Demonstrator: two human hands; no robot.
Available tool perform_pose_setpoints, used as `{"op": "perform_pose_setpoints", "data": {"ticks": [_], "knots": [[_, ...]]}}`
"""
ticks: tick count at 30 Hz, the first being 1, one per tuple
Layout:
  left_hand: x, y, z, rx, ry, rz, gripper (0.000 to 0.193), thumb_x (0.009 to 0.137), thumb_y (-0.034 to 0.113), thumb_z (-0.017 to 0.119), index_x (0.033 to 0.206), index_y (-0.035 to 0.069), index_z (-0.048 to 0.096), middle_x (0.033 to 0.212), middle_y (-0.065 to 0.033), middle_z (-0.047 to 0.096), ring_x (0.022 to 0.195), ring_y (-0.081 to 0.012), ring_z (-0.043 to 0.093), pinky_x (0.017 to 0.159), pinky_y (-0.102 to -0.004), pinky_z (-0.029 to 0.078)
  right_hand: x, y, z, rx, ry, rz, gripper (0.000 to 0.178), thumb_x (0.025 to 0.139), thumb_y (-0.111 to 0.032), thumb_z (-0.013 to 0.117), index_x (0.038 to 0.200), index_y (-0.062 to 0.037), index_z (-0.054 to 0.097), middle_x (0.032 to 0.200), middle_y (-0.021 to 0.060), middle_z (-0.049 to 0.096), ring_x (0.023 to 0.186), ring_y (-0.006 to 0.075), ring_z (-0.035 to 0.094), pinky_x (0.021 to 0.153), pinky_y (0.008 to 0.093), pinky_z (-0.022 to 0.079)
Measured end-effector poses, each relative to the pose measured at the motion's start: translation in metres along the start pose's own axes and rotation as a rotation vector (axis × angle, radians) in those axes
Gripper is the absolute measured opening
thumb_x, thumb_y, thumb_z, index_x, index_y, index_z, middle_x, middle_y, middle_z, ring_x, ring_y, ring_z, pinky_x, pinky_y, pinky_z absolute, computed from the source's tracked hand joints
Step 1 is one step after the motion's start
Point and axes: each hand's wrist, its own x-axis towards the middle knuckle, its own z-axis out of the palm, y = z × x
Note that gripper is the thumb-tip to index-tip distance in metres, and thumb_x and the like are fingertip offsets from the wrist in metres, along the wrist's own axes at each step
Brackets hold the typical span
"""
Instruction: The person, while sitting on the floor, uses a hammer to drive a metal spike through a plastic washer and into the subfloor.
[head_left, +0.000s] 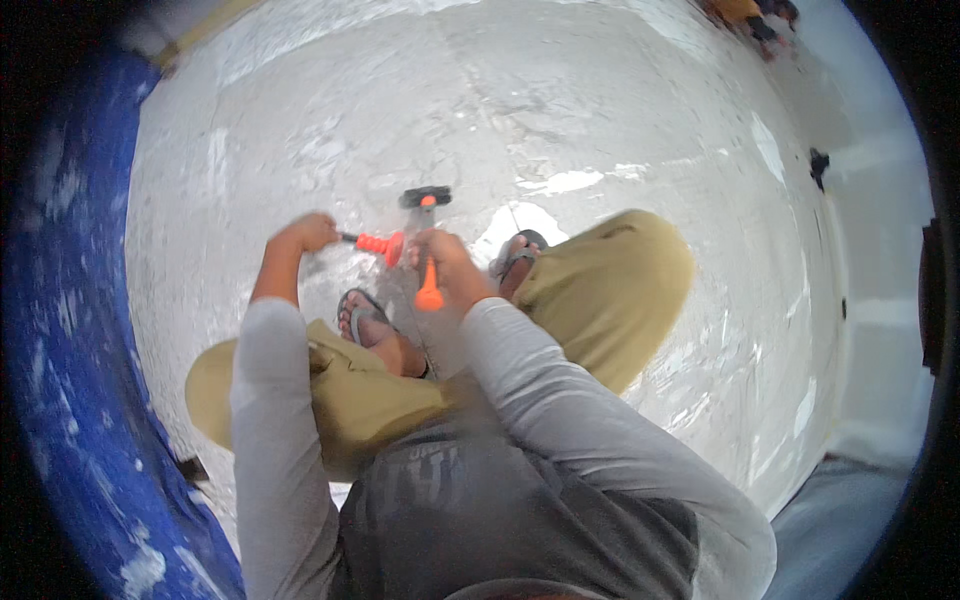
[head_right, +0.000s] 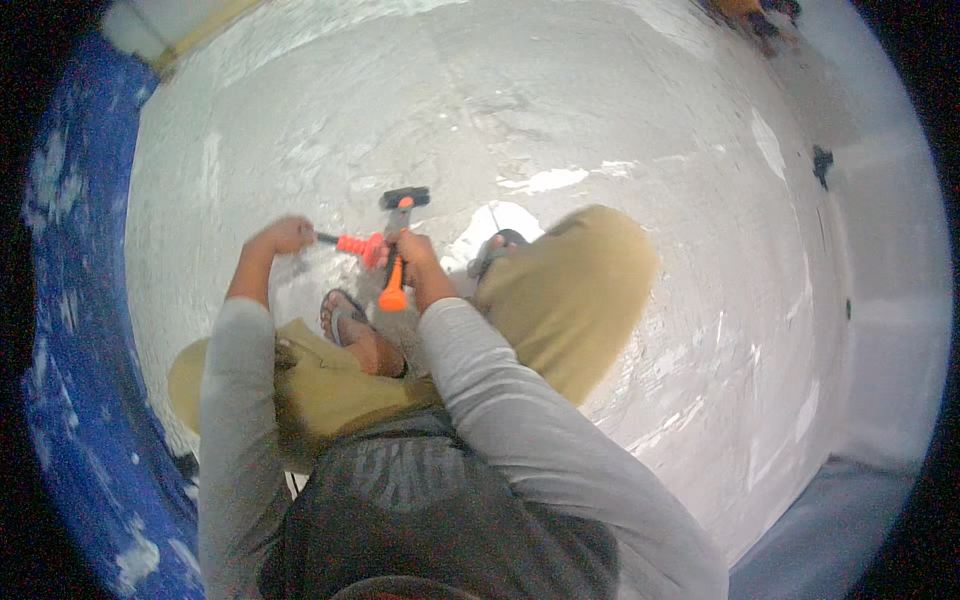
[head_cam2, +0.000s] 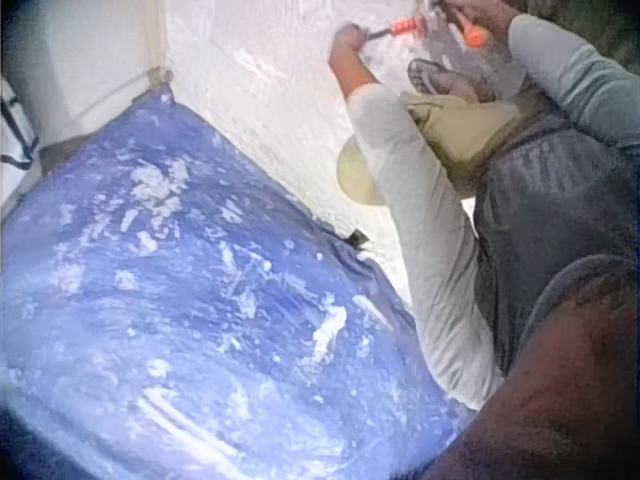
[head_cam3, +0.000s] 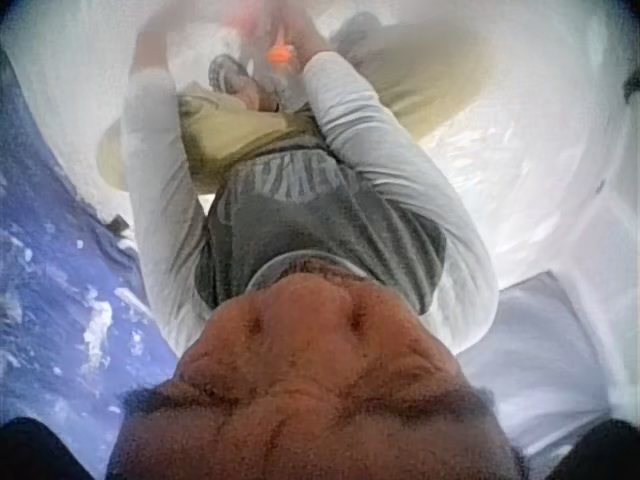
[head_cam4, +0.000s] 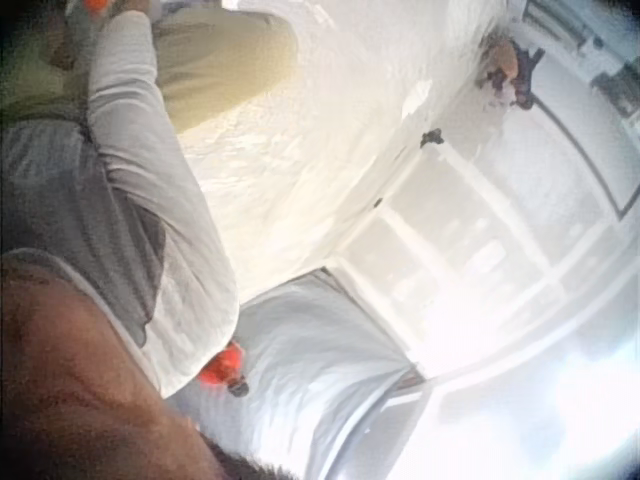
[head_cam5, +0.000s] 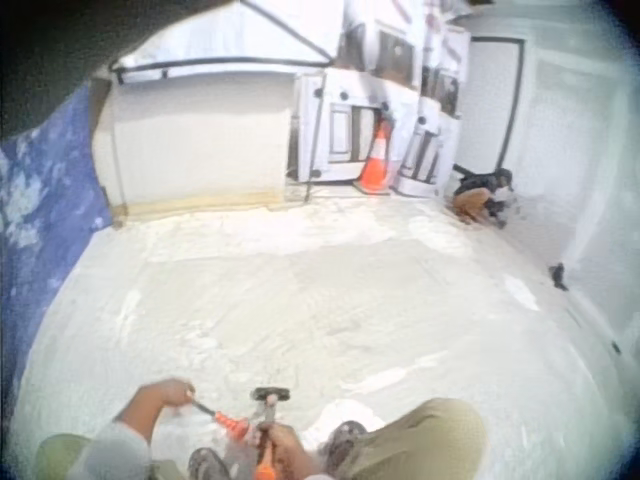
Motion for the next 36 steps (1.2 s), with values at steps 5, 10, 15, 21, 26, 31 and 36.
{"op": "perform_pose_setpoints", "data": {"ticks": [5, 10, 15, 21, 26, 31, 36], "knots": [[-0.013, 0.023, 0.002, -0.316, 0.072, -0.039, 0.043, 0.081, 0.024, 0.07, 0.114, -0.003, 0.062, 0.085, -0.0146, 0.068, 0.07, -0.0196, 0.063, 0.065, -0.0358, 0.051, 0.027, 0.007, 0.018, 0.295, -0.097, -0.029, 0.006, 0.082, -0.001, 0.05, 0.084, 0.0031, 0.053, 0.06, 0.0136, 0.052, 0.044, 0.0267, 0.051, 0.044, 0.0422, 0.045], [-0.048, 0.017, 0.005, -0.358, 0.231, -0.086, 0.038, 0.085, 0.017, 0.064, 0.117, -0.003, 0.059, 0.085, -0.0134, 0.068, 0.074, -0.0185, 0.065, 0.066, -0.0319, 0.052, -0.003, 0.006, 0.044, 0.384, 0.058, -0.058, 0.004, 0.081, -0.001, 0.047, 0.079, 0.0026, 0.048, 0.058, 0.0146, 0.049, 0.042, 0.0279, 0.05, 0.039, 0.0439, 0.042], [-0.054, 0.044, 0.033, -0.442, 0.449, 0.056, 0.025, 0.084, 0.011, 0.062, 0.105, -0.002, 0.06, 0.09, -0.0125, 0.066, 0.084, -0.0187, 0.064, 0.07, -0.0326, 0.051, 0.016, 0.009, 0.03, 0.339, 0.034, -0.087, 0.004, 0.082, 0.004, 0.046, 0.086, 0.0048, 0.045, 0.059, 0.0143, 0.051, 0.042, 0.0257, 0.051, 0.038, 0.0414, 0.044], [-0.031, -0.005, 0.064, -0.446, 0.384, -0.276, 0.029, 0.08, 0.013, 0.065, 0.106, -0.001, 0.06, 0.098, -0.0148, 0.065, 0.088, -0.0233, 0.064, 0.074, -0.0355, 0.051, 0.019, 0.009, 0.044, 0.375, -0.033, -0.051, 0.002, 0.082, 0.004, 0.044, 0.082, 0.0028, 0.046, 0.056, 0.0144, 0.048, 0.041, 0.0273, 0.05, 0.037, 0.0414, 0.043], [-0.04, 0.071, 0.053, -0.208, 0.211, -0.251, 0.03, 0.079, 0.012, 0.066, 0.104, -0.003, 0.062, 0.099, -0.016, 0.066, 0.092, -0.0243, 0.064, 0.077, -0.0366, 0.051, 0.028, 0.009, 0.025, 0.343, 0.091, -0.101, 0.004, 0.081, 0.003, 0.044, 0.084, 0.0018, 0.046, 0.057, 0.0146, 0.047, 0.042, 0.0274, 0.051, 0.036, 0.0422, 0.041], [-0.051, 0.031, 0.04, -0.197, 0.171, -0.256, 0.028, 0.079, 0.012, 0.065, 0.101, -0.005, 0.062, 0.095, -0.0126, 0.066, 0.087, -0.0229, 0.063, 0.076, -0.0352, 0.051, 0.004, 0.018, 0.049, 0.244, 0.148, -0.142, 0.008, 0.079, 0.004, 0.045, 0.086, 0.0013, 0.045, 0.059, 0.0147, 0.048, 0.04, 0.0271, 0.05, 0.034, 0.042, 0.038], [-0.023, 0.067, 0.019, -0.272, 0.183, -0.197, 0.031, 0.083, 0.015, 0.062, 0.109, -0.003, 0.06, 0.1, -0.0105, 0.066, 0.085, -0.0226, 0.063, 0.077, -0.0342, 0.05, 0.048, 0.016, 0.024, 0.107, 0.129, -0.225, 0.013, 0.076, 0.005, 0.046, 0.089, 0.0014, 0.044, 0.061, 0.0162, 0.05, 0.038, 0.0275, 0.048, 0.033, 0.0429, 0.038]]}}
